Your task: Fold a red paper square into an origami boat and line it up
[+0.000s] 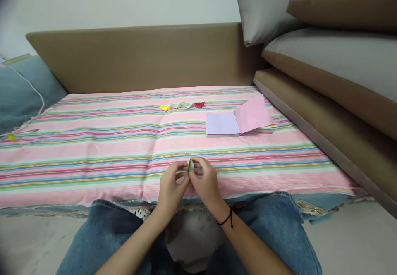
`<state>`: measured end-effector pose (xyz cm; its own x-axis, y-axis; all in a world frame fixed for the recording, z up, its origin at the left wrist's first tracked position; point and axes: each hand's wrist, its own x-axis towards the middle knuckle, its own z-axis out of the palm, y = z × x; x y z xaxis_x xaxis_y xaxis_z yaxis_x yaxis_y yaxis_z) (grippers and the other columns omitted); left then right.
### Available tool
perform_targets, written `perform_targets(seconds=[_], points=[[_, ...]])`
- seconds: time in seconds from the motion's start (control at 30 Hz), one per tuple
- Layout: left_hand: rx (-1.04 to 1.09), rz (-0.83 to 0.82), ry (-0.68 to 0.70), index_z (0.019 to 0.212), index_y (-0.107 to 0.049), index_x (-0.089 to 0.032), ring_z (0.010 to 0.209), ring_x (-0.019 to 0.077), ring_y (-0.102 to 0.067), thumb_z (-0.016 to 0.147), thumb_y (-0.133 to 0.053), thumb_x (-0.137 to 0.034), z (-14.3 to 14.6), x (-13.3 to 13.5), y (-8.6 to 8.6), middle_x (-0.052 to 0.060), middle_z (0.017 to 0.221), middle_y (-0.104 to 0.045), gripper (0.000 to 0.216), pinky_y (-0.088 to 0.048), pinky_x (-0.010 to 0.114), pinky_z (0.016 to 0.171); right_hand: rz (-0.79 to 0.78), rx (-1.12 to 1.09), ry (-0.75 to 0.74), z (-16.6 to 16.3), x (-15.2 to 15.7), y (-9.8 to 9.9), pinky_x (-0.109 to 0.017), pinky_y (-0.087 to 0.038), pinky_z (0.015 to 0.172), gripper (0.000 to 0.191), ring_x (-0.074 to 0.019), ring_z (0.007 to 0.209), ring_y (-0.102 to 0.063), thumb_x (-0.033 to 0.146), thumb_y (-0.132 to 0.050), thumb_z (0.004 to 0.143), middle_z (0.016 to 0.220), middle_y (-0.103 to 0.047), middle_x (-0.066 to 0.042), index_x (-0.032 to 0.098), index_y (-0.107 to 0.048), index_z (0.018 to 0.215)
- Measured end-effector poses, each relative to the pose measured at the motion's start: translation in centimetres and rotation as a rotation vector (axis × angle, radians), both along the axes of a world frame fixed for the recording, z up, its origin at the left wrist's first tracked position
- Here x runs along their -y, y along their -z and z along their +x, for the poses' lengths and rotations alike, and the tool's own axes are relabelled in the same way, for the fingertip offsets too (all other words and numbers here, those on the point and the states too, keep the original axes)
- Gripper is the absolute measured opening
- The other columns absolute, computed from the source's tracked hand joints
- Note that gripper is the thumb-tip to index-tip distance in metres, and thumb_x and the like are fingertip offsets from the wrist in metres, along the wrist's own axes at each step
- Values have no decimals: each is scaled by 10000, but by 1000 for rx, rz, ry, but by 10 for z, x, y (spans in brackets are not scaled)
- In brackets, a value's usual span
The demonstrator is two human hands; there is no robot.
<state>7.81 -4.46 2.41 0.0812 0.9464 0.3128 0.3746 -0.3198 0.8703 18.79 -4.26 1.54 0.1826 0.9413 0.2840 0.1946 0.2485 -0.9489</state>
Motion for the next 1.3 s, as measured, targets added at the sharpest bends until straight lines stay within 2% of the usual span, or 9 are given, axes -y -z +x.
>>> perform_targets(seconds=[0.1,0.2,0.33,0.5,0.77,0.87,1.03,1.13,1.3], points=[[-92,67,-10,928,-541,-181,839,149,-586,778,-469,-79,2,0,1,42,893,-596,195,-514,292,740,-46,1,-5,-1,-4,3,-223,-491,560,110,-157,649,-605,229,-527,767,664,-613,-4,165,-616,766],[-185,131,-45,945,-522,-178,863,176,-553,776,-460,-73,4,-3,2,53,897,-564,208,-489,330,752,-35,64,18,-1,-6,5,-201,-429,518,167,-130,568,-557,224,-509,791,585,-570,15,156,-602,670],[-164,141,-82,959,-498,-184,861,184,-538,800,-476,-119,5,-9,4,55,899,-535,173,-480,326,729,19,137,72,-2,-8,2,-196,-391,473,218,-122,512,-543,218,-514,798,524,-550,27,157,-594,604],[-136,143,-101,986,-481,-191,850,170,-539,829,-456,-125,6,-17,3,53,910,-533,172,-478,304,723,98,86,76,-3,-11,-5,-259,-526,623,189,-182,701,-664,193,-530,786,811,-712,-32,182,-699,869],[-147,324,-106,1041,-507,-195,946,177,-529,819,-410,-41,13,-23,-15,69,997,-552,287,-467,329,807,122,-9,88,-4,-18,-15,-298,-558,728,268,-194,839,-668,151,-552,761,958,-708,-58,190,-678,994],[-37,271,-82,1006,-563,-207,957,166,-539,830,-428,-68,11,-25,-24,61,1008,-555,262,-483,310,796,109,-71,74,0,-21,-17,-312,-558,750,260,-202,878,-663,158,-565,765,990,-698,-64,199,-681,994],[191,84,48,907,-640,-221,971,171,-565,778,-459,-54,0,-34,-32,60,1031,-562,278,-515,225,621,151,-65,22,11,-24,-22,-319,-559,759,292,-221,1011,-615,116,-549,750,1082,-660,-70,230,-687,982],[271,12,76,953,-621,-228,962,164,-581,757,-479,-56,-2,-35,-32,51,1026,-569,298,-535,232,658,197,-11,6,13,-23,-25,-301,-569,715,291,-218,1011,-611,115,-545,752,1084,-653,-75,229,-677,985],[205,18,31,1051,-527,-227,912,147,-603,744,-523,-67,6,-27,-26,36,1000,-590,346,-541,277,758,223,42,89,8,-21,-25,-306,-566,677,253,-196,806,-666,121,-567,739,916,-700,-55,217,-672,948]])
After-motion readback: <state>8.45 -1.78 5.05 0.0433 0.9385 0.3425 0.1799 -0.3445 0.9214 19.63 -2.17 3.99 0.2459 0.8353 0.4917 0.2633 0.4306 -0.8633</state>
